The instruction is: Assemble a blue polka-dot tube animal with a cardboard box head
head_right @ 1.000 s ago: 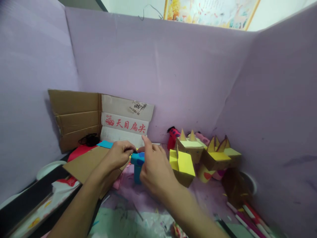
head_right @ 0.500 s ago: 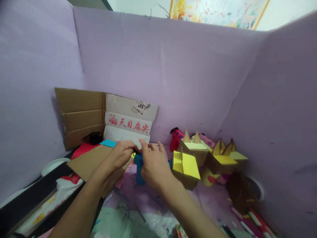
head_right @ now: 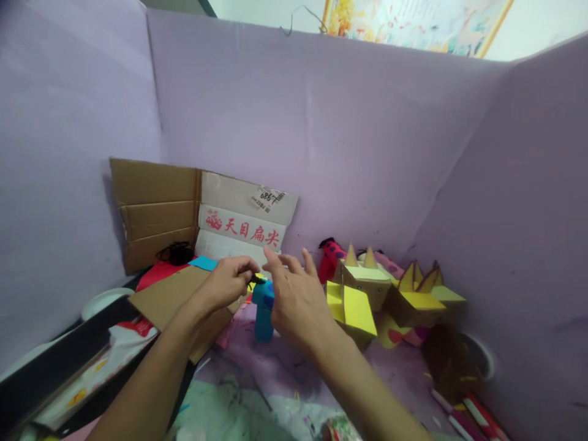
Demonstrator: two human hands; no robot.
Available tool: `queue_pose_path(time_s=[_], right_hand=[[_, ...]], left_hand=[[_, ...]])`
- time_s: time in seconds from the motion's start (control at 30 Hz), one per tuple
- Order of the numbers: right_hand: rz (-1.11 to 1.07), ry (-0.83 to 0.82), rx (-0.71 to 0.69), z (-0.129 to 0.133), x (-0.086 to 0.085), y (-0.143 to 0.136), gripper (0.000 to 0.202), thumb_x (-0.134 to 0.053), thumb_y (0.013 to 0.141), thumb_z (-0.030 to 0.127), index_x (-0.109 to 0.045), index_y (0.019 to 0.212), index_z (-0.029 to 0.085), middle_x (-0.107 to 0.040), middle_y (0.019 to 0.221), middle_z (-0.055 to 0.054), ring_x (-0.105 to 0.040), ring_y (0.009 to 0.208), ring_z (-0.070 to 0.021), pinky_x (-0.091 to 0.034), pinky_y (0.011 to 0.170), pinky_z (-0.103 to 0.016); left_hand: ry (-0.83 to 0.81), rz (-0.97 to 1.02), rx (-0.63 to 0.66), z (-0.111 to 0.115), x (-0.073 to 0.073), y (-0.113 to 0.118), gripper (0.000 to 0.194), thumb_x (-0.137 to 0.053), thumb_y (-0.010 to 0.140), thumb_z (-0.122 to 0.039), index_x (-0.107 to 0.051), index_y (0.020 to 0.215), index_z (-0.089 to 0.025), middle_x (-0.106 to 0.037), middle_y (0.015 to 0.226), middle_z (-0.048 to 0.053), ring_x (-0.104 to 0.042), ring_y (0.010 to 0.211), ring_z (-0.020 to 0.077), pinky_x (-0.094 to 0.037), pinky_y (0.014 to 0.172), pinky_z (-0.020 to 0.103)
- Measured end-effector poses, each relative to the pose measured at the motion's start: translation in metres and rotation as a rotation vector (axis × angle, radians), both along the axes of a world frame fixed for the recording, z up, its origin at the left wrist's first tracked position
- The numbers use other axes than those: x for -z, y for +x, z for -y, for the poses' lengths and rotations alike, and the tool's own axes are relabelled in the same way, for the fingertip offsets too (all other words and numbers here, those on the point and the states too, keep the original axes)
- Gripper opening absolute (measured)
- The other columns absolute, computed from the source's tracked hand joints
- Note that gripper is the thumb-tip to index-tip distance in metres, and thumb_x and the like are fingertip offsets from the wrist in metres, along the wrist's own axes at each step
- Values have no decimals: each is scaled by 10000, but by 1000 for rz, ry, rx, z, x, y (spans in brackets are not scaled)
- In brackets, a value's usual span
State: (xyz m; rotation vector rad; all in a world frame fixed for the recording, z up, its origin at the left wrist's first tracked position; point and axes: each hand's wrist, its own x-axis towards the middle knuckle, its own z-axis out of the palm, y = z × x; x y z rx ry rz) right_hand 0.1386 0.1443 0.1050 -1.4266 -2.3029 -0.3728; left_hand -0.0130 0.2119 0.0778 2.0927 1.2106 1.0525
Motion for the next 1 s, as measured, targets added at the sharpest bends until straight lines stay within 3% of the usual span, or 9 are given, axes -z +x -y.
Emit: queue_pose_path(time_s=[0.17,0.43,0.57,0.7,0.8,1.0], right_hand=[[27,-77,-36,-4,4,-2,737,-387,626,-12,-294,1355,35,-662,1114,-70,-426,1159,-264,-130,1076,-520],[59,-97,-37,-7,10,-6,743,-394,633,-11,-287,1366,38,-664,1115,-75,-417,1177,-267,-116,1074,-522],[52,-114,-29,-7,9,-7,762,-406,622,-11,-275,1372,39,-673,1096,-66,-422,1175,-263,-112,1077,-513],[42,-126,-20,-6,9,-7,759,-401,623,-15,-277,1371,26,-676,1090,-60,-420,1174,-268,-114,1077,-512],[31,-135,-13,-6,10,-8,768,-397,611,-24,-283,1369,23,-678,1086,-59,-423,1166,-266,-109,1077,-512],[10,-150,-23,-6,9,-8,766,-401,612,-19,-291,1369,33,-674,1094,-56,-412,1177,-259,-105,1079,-515]], left_hand=[[-18,24,6,-1,3,-1,351,-396,680,-29,-646,899,-142,-634,674,16,-548,532,114,-415,522,216],[8,-2,40,-4,3,-4,365,-400,645,-25,-658,867,-158,-652,708,12,-578,623,129,-435,576,218],[32,-14,-18,-8,5,-8,299,-433,711,-83,-664,882,-162,-683,777,44,-612,721,168,-457,637,253],[56,2,-140,-12,4,-12,225,-488,736,-143,-671,861,-177,-702,850,63,-621,821,199,-454,731,288],[70,61,-316,-15,3,-17,204,-520,724,-174,-668,864,-181,-701,877,78,-616,850,216,-441,753,309],[78,311,-620,-21,0,-34,279,-416,779,-309,-650,736,-163,-686,737,63,-599,665,180,-422,570,263]])
